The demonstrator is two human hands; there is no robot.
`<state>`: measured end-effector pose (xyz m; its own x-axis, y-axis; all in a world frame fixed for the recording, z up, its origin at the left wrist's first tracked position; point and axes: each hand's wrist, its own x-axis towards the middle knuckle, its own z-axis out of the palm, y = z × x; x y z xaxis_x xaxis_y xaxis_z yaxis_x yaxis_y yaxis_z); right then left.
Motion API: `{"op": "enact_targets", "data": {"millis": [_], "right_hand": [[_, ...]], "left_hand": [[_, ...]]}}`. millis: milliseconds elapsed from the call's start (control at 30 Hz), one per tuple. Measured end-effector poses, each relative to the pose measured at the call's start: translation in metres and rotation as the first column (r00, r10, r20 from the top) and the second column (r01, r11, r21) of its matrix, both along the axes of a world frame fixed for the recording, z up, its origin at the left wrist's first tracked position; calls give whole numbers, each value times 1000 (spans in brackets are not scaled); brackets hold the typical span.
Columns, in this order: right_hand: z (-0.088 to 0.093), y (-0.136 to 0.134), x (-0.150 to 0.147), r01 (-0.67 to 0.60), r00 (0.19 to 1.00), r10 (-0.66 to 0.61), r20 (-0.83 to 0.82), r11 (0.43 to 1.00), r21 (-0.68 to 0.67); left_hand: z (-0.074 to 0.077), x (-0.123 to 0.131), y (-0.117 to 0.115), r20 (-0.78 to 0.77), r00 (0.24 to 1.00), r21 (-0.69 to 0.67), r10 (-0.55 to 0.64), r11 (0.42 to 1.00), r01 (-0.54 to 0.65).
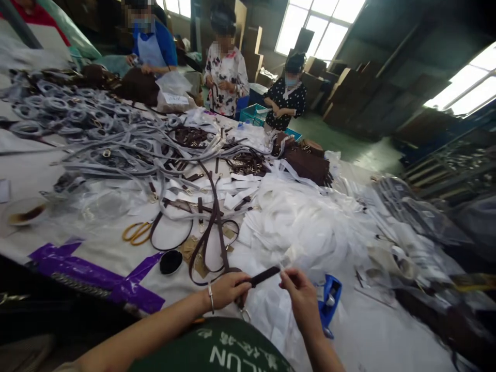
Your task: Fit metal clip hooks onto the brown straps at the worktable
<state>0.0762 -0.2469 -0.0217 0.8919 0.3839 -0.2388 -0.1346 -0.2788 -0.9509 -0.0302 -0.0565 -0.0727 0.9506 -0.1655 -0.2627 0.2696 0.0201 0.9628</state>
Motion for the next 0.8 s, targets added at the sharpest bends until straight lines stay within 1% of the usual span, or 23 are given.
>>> {"op": "enact_targets", "data": {"millis": [33, 67, 100, 133, 200, 233, 267, 300, 333, 400, 433, 467, 533, 600, 667, 700, 733, 767, 800], "right_hand": [[-1, 2, -6, -59, 996, 63, 56, 995, -80], [-2, 5, -13, -121, 987, 135, 92, 982, -143], [-4, 9, -20, -174, 974, 197, 112, 967, -185], [-6, 12, -26, -212, 963, 241, 120, 954, -211], [-12, 18, -35, -235, 960, 262, 103, 946, -223], [-15, 19, -38, -226, 965, 248, 81, 951, -213], [-19, 20, -40, -213, 972, 227, 53, 957, -198], [-22, 19, -40, -201, 978, 208, 21, 963, -179], [-25, 17, -39, -196, 981, 196, -14, 968, -156], [-29, 10, -35, -193, 980, 185, -76, 975, -111], [-29, 7, -32, -182, 980, 172, -102, 979, -88], [-29, 3, -29, -161, 981, 152, -122, 985, -69], [-28, -2, -26, -102, 985, 95, -141, 994, -44], [-26, -3, -28, -86, 989, 78, -123, 994, -64], [-24, 0, -35, -140, 990, 135, -47, 980, -144], [-24, 3, -39, -173, 984, 177, 4, 966, -194], [-25, 5, -44, -201, 975, 218, 48, 951, -236], [-26, 7, -48, -217, 969, 240, 61, 942, -255], [-28, 8, -51, -219, 971, 235, 38, 945, -243]], "left_hand": [[5, 1, -2, 2, 1000, 73, 15, 997, -15], [10, 1, -5, 22, 1000, 176, 22, 984, -26], [16, 3, -8, 55, 998, 301, 19, 953, -35], [21, 4, -10, 89, 996, 436, 12, 899, -49], [28, 6, -16, 120, 993, 667, -17, 742, -68], [29, 7, -18, 111, 993, 738, -28, 671, -63], [29, 8, -20, 93, 995, 773, -32, 632, -52], [28, 8, -20, 65, 997, 766, -36, 642, -27], [26, 7, -19, 37, 998, 714, -47, 700, 6], [19, 5, -13, 41, 994, 512, -106, 856, 70], [15, 4, -9, 75, 987, 401, -141, 911, 99], [11, 2, -5, 110, 980, 310, -166, 943, 125], [4, -2, 0, 120, 981, 220, -151, 968, 122], [2, -3, 0, 17, 996, 140, -90, 986, 87], [4, -2, -4, -100, 994, 27, -42, 999, 45], [6, -2, -7, -135, 990, -3, -29, 1000, 28], [9, -1, -10, -147, 989, 18, -18, 1000, 21], [11, 0, -13, -129, 992, 106, -4, 994, 18], [13, 1, -16, -82, 997, 252, 5, 968, 16]]}}
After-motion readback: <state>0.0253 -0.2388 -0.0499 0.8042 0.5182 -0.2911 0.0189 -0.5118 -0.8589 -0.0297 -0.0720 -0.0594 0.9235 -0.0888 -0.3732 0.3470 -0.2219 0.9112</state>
